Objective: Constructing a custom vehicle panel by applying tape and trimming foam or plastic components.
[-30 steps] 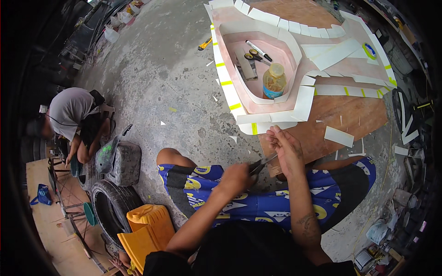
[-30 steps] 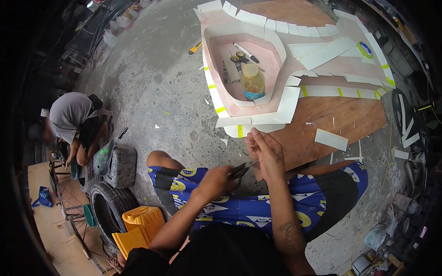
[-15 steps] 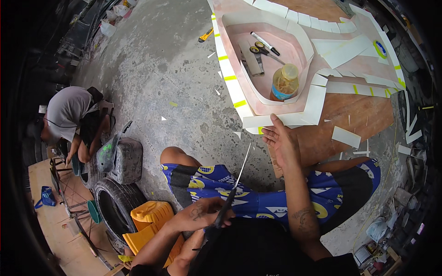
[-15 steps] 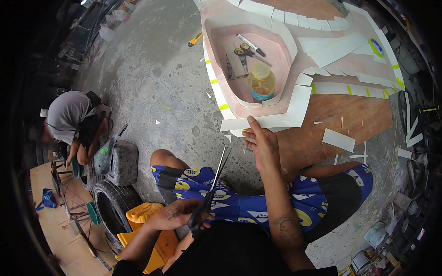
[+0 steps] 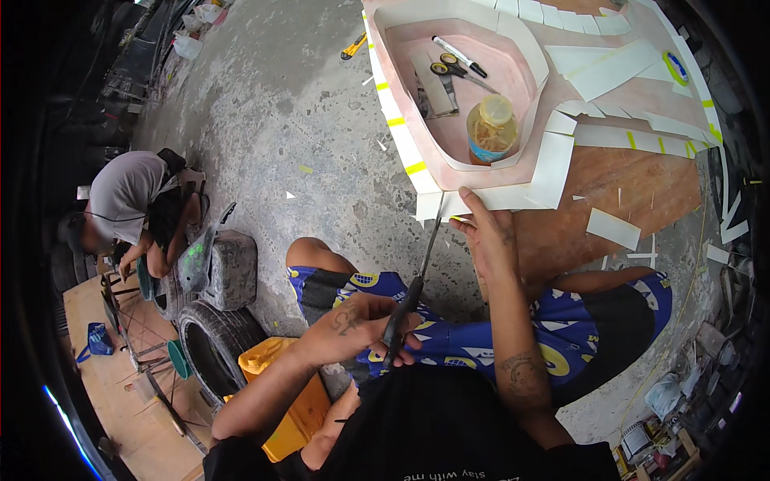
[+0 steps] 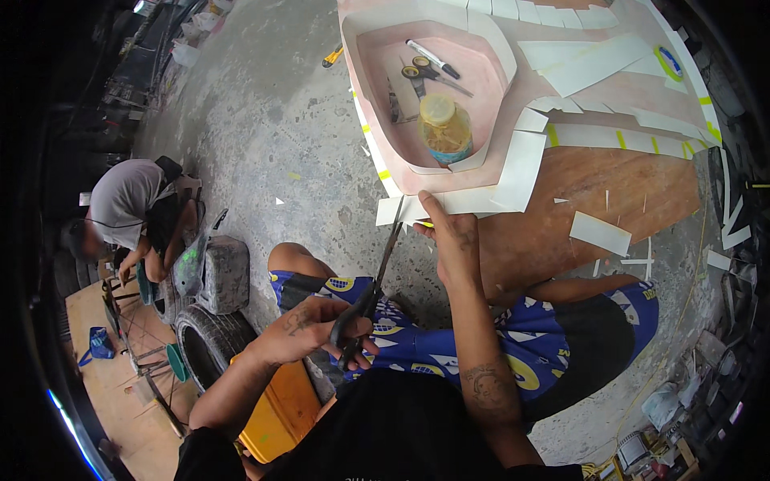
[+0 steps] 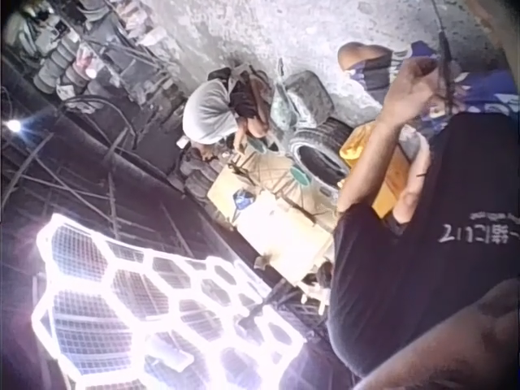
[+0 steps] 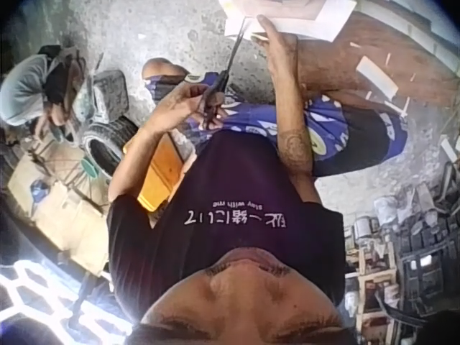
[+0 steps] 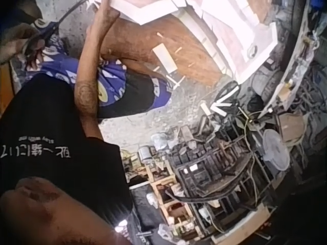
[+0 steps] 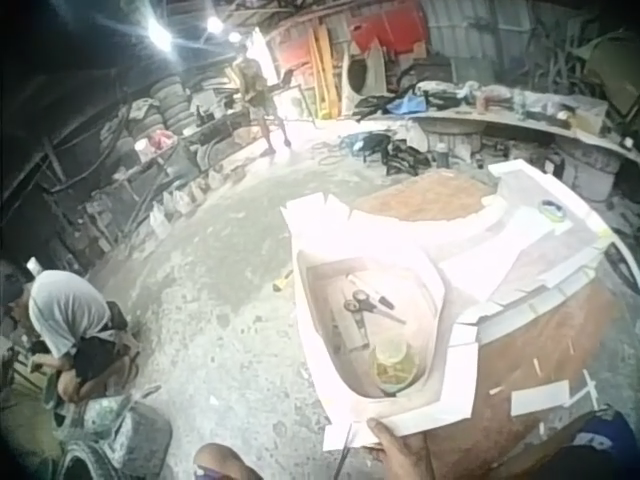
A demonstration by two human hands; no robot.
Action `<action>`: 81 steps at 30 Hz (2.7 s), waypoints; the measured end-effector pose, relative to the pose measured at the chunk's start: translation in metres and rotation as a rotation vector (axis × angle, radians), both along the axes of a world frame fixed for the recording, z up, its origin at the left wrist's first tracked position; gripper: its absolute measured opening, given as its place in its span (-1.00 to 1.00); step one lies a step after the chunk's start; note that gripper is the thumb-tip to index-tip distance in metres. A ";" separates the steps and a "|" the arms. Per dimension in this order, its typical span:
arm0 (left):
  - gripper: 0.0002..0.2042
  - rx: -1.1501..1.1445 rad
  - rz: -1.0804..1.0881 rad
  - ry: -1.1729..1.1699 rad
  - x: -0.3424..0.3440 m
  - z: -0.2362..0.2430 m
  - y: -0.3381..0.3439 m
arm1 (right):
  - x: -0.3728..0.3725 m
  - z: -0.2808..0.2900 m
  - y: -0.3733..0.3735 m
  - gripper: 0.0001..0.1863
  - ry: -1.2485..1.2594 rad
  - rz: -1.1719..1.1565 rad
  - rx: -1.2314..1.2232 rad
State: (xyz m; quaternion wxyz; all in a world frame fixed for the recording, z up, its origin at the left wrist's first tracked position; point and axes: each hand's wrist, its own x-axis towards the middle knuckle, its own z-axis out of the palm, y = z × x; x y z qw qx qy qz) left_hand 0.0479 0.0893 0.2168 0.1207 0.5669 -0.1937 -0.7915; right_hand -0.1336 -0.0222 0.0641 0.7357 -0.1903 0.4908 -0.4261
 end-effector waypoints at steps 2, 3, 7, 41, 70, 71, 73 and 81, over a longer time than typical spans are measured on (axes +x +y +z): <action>-0.61 -0.001 -0.011 -0.002 -0.002 0.001 -0.007 | 0.001 -0.001 -0.002 -0.58 0.011 -0.016 -0.030; -0.60 0.017 -0.015 -0.006 -0.005 0.004 -0.012 | 0.001 -0.003 -0.003 -0.58 0.002 -0.015 -0.024; -0.56 0.024 -0.004 -0.021 -0.003 0.007 -0.015 | 0.006 0.001 -0.005 -0.58 0.025 -0.040 -0.073; -0.56 0.101 0.010 -0.039 -0.005 0.024 -0.030 | 0.015 0.009 -0.005 -0.71 -0.023 -0.124 -0.152; -0.58 0.097 0.021 -0.038 -0.001 0.031 -0.027 | 0.016 0.001 0.000 -0.61 0.031 -0.110 -0.112; -0.58 0.101 0.017 -0.032 -0.001 0.032 -0.026 | 0.016 0.001 0.000 -0.61 0.048 -0.100 -0.099; -0.59 0.102 0.015 -0.027 0.000 0.032 -0.022 | 0.013 0.001 0.000 -0.61 0.049 -0.091 -0.108; -0.66 -0.341 -0.425 -0.575 0.035 -0.004 0.112 | 0.012 0.005 -0.003 -0.61 -0.016 -0.094 -0.085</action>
